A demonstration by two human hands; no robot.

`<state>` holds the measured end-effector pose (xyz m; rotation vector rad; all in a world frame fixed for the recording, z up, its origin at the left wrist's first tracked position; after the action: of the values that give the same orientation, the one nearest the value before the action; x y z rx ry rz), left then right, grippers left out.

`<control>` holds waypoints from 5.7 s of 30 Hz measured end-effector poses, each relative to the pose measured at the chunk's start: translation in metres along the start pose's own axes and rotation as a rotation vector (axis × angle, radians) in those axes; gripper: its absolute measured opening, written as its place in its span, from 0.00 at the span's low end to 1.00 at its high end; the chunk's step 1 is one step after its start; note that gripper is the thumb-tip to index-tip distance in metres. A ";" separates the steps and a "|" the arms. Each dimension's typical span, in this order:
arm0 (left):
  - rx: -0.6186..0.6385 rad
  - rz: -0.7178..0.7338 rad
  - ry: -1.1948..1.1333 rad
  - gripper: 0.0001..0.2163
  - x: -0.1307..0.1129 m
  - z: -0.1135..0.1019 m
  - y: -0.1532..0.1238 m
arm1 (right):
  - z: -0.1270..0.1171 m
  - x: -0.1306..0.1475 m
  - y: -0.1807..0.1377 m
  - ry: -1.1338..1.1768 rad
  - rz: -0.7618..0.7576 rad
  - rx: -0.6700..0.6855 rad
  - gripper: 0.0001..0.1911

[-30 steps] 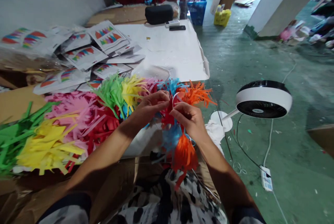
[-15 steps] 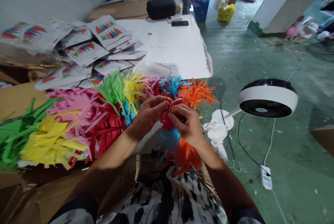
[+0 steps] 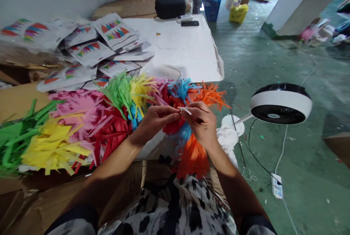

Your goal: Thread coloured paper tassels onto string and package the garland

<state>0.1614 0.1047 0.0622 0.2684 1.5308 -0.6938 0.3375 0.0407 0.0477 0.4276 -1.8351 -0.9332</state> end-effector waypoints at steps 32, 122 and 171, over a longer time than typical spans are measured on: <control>-0.342 0.232 0.150 0.04 0.017 0.012 -0.002 | 0.012 -0.004 -0.010 -0.006 0.296 -0.033 0.05; -0.378 0.394 0.481 0.07 0.040 0.021 -0.015 | 0.000 -0.009 -0.022 0.062 0.343 0.206 0.09; -0.279 0.309 0.406 0.11 -0.078 -0.143 0.013 | 0.012 -0.015 -0.039 0.139 0.503 0.187 0.17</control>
<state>0.0600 0.2156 0.1260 0.4413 1.8958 -0.1802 0.3287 0.0300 0.0062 0.1247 -1.7877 -0.3812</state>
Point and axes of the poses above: each hand's wrist, its own y-axis towards the middle knuckle, its own z-axis out of the palm, x = y × z, the point moved 1 cm from there along y, towards the middle knuckle, and after that the axes turned 15 degrees about -z, right-handed, at the moved point
